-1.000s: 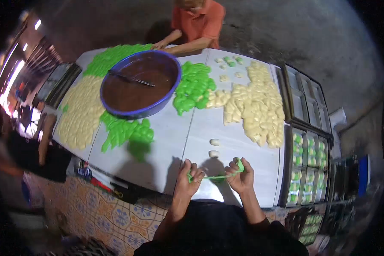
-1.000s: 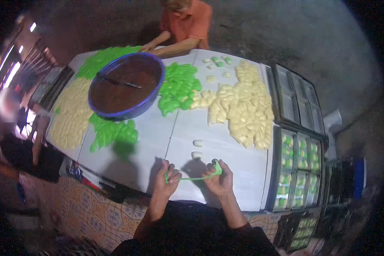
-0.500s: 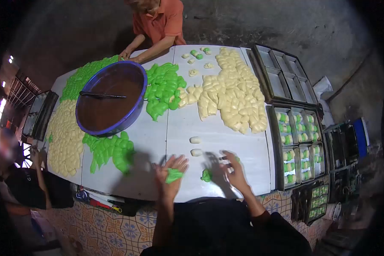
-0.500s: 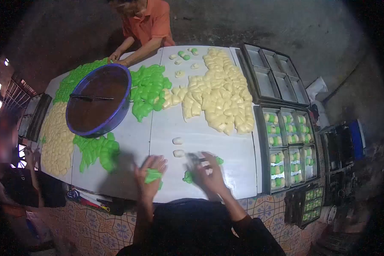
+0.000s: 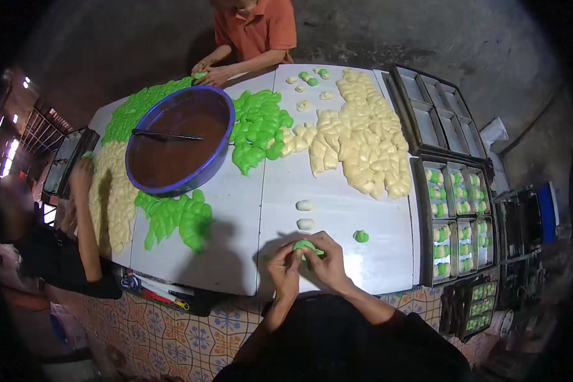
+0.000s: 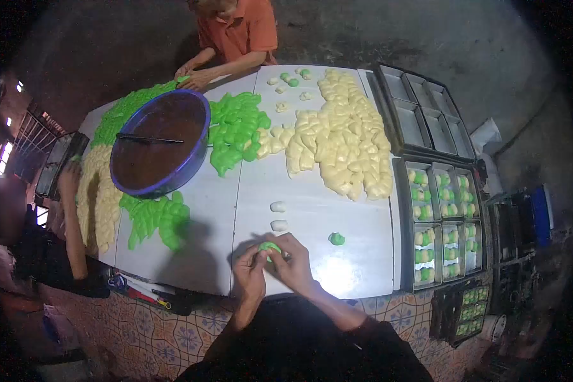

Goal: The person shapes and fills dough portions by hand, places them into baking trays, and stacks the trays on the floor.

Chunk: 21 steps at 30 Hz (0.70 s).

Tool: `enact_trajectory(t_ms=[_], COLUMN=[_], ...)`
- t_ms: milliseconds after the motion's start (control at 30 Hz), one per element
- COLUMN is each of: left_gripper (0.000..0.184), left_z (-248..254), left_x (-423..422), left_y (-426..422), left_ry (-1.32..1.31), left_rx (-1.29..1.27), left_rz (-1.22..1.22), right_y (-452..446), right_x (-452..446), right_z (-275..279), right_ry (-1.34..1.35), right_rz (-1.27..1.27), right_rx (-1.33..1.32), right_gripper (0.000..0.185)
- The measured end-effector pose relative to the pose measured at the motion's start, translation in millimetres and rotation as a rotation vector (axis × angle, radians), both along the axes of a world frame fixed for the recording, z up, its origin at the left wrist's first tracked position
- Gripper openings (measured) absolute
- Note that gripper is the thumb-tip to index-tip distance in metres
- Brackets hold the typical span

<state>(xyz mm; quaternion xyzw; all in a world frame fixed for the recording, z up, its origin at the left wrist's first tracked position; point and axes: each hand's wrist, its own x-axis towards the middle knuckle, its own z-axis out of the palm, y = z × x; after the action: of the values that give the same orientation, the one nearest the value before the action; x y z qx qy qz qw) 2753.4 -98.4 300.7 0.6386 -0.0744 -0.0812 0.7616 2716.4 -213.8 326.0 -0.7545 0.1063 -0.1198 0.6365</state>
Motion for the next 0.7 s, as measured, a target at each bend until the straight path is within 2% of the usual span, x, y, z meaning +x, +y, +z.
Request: enact_trajectory(t_ms=[67,100,133,200,233,267,300,333,367,400,433,467,500,533,567,633,667,700], left_gripper=[0.017,0.013,0.011,0.010,0.012,0.014,0.023,0.036,0.049,0.061,0.089,0.107,0.109,0.112,0.107,0.084,0.080,0.079], left_z=[-15,-6,-5,-6,-16,-23,-6,-25,-20,-10,8,15,22,29,39,60,78,64], left_x=[-2,1,2,5,2,2,4,6,12,18,29,50,78,114,157,248,287,338], left_y=[0,-3,-1,5,5,4,5,11,11,12,10,9,10,14,35,51,58,71], left_ry=[0.067,0.139,0.184,0.220,0.457,0.669,0.844,0.829,0.819,0.811,0.711,0.556,0.435,0.309,0.327,0.030,-0.014,-0.106], left_rx=[-0.016,-0.110,-0.032,0.035,-0.378,-0.798,-0.827,-1.093,-1.207,-1.311,-1.212,-1.227,-1.280,-1.328,-0.882,-0.212,0.152,0.483], left_rz=[0.073,0.107,0.109,-0.024,-0.103,-0.176,-0.179,-0.326,-0.432,-0.547,-0.601,-0.768,-0.827,-0.890,-0.648,-0.217,-0.078,-0.009], right_y=[-3,-10,-15,-15,-13,-6,-4,-7,-8,-5,-14,-19,-24,-26,-28,-22,-18,-15], right_x=[1,5,10,20,19,20,24,28,33,38,43,46,50,54,60,68,71,73], right_z=[-17,-21,-12,9,14,4,-9,-17,-20,-3,-10,-16,-23,-26,-27,-23,-25,-26], right_ry=[0.024,0.038,-0.003,-0.092,-0.226,-0.221,-0.236,-0.260,-0.208,-0.099,-0.080,-0.086,-0.089,-0.124,-0.160,-0.151,-0.172,-0.194], right_rz=[0.016,0.049,0.011,-0.045,0.125,0.275,0.271,0.278,0.278,0.327,0.399,0.454,0.509,0.553,0.594,0.519,0.500,0.482], right_rx=[-0.120,-0.160,-0.189,-0.243,-0.177,-0.141,-0.171,-0.206,0.020,0.438,0.517,0.566,0.615,0.627,0.639,0.654,0.670,0.684], right_gripper=[0.033,0.033,0.033,0.034,0.037,0.043,0.043,0.043,0.047,0.071,0.087,0.095,0.103,0.104,0.104,0.101,0.098,0.094])
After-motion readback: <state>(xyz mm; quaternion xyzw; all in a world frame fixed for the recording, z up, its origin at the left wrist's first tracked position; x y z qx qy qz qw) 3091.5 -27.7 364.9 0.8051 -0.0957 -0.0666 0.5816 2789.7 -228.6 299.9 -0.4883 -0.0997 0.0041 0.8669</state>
